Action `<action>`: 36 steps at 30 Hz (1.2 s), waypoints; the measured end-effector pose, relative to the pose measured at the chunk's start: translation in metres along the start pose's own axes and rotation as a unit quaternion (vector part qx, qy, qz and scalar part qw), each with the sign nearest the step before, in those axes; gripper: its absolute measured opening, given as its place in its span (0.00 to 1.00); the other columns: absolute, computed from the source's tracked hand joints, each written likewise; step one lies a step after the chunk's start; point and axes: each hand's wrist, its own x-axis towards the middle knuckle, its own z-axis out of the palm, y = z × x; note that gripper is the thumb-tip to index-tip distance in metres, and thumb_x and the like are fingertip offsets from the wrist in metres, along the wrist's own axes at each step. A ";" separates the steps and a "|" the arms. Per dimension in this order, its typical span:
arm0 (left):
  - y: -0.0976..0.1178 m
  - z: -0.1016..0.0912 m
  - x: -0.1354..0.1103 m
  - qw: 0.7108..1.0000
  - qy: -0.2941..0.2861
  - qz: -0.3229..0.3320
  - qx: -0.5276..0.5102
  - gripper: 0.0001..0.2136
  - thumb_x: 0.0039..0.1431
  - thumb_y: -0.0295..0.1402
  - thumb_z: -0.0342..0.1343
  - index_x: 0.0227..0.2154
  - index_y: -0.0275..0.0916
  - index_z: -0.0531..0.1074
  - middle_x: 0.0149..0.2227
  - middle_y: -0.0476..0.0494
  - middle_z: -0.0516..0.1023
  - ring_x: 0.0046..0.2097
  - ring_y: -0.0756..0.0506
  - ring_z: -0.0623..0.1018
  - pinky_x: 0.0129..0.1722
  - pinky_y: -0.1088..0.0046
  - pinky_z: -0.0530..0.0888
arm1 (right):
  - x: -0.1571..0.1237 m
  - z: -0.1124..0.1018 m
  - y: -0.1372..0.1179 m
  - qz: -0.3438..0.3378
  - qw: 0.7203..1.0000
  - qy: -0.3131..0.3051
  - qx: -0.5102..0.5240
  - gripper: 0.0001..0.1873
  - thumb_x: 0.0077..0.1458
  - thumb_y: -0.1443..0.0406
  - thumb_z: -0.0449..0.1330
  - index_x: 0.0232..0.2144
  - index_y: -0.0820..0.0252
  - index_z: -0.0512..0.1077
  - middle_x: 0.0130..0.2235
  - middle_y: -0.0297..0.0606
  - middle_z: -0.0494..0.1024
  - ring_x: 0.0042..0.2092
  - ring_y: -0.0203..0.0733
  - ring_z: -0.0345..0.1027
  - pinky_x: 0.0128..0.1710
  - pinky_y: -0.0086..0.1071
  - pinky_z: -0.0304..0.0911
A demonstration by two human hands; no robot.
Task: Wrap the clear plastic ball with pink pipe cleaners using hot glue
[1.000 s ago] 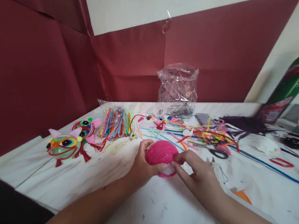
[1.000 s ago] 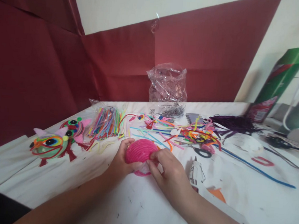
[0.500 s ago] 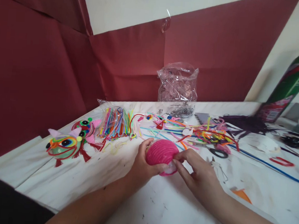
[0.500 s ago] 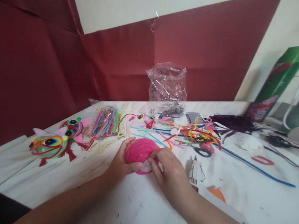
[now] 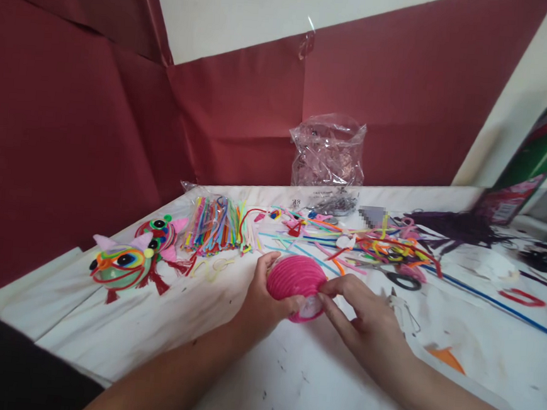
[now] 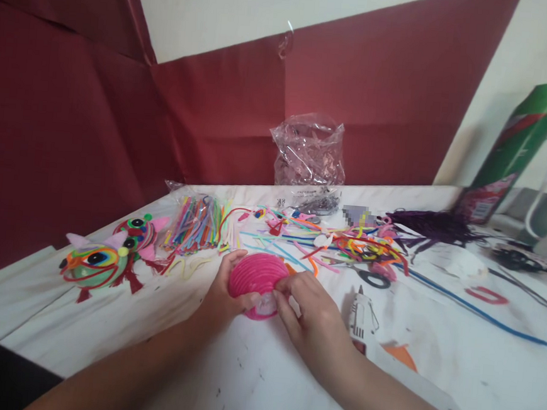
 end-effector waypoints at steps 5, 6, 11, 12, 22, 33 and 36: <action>-0.001 -0.001 -0.001 1.000 -0.012 0.013 -0.010 0.38 0.32 0.35 0.67 0.51 0.42 0.60 0.52 0.40 0.66 0.54 0.36 0.69 0.53 0.59 0.68 | -0.001 0.001 0.000 -0.005 1.000 -0.004 0.007 0.07 0.61 0.72 0.55 0.33 0.55 0.67 0.29 0.34 0.74 0.32 0.40 0.70 0.31 0.32 0.67; -0.001 -0.001 -0.001 1.000 -0.014 0.017 -0.008 0.38 0.32 0.35 0.68 0.51 0.43 0.60 0.52 0.40 0.66 0.54 0.36 0.69 0.53 0.59 0.68 | -0.001 0.001 0.001 -0.002 1.000 -0.005 0.009 0.07 0.61 0.72 0.55 0.33 0.55 0.67 0.29 0.34 0.74 0.32 0.40 0.70 0.31 0.32 0.67; -0.006 -0.002 0.000 0.999 -0.026 0.020 -0.001 0.41 0.30 0.36 0.70 0.52 0.43 0.60 0.53 0.39 0.66 0.55 0.35 0.69 0.53 0.58 0.68 | -0.001 0.001 0.002 -0.009 1.000 -0.007 -0.001 0.07 0.61 0.72 0.55 0.33 0.55 0.67 0.29 0.35 0.73 0.32 0.40 0.69 0.31 0.33 0.66; -0.007 -0.002 0.000 1.000 -0.026 0.015 0.004 0.41 0.30 0.36 0.70 0.52 0.43 0.60 0.53 0.38 0.65 0.55 0.34 0.69 0.54 0.57 0.68 | -0.001 0.001 0.002 -0.013 1.000 -0.007 -0.003 0.07 0.61 0.72 0.55 0.33 0.55 0.67 0.29 0.35 0.73 0.32 0.40 0.68 0.31 0.33 0.65; 0.003 -0.001 -0.001 0.998 0.012 0.016 0.060 0.35 0.30 0.34 0.69 0.48 0.43 0.64 0.51 0.39 0.68 0.55 0.34 0.69 0.54 0.57 0.66 | -0.002 0.003 0.002 -0.007 1.000 0.009 0.014 0.07 0.60 0.72 0.56 0.37 0.55 0.69 0.32 0.37 0.76 0.35 0.42 0.71 0.33 0.34 0.68; -0.001 0.000 -0.001 1.000 0.002 0.011 0.019 0.35 0.31 0.33 0.69 0.47 0.43 0.63 0.51 0.40 0.68 0.55 0.34 0.69 0.53 0.57 0.68 | -0.003 0.002 0.001 0.002 1.000 -0.003 0.021 0.07 0.61 0.72 0.55 0.33 0.55 0.69 0.31 0.36 0.74 0.34 0.41 0.69 0.33 0.34 0.66; -0.009 -0.001 -0.001 1.000 -0.014 0.004 -0.006 0.38 0.31 0.36 0.70 0.50 0.43 0.61 0.53 0.39 0.67 0.55 0.34 0.69 0.53 0.57 0.68 | -0.003 0.002 0.002 -0.010 1.000 -0.005 0.011 0.07 0.61 0.73 0.55 0.33 0.56 0.68 0.31 0.36 0.74 0.34 0.41 0.68 0.34 0.34 0.66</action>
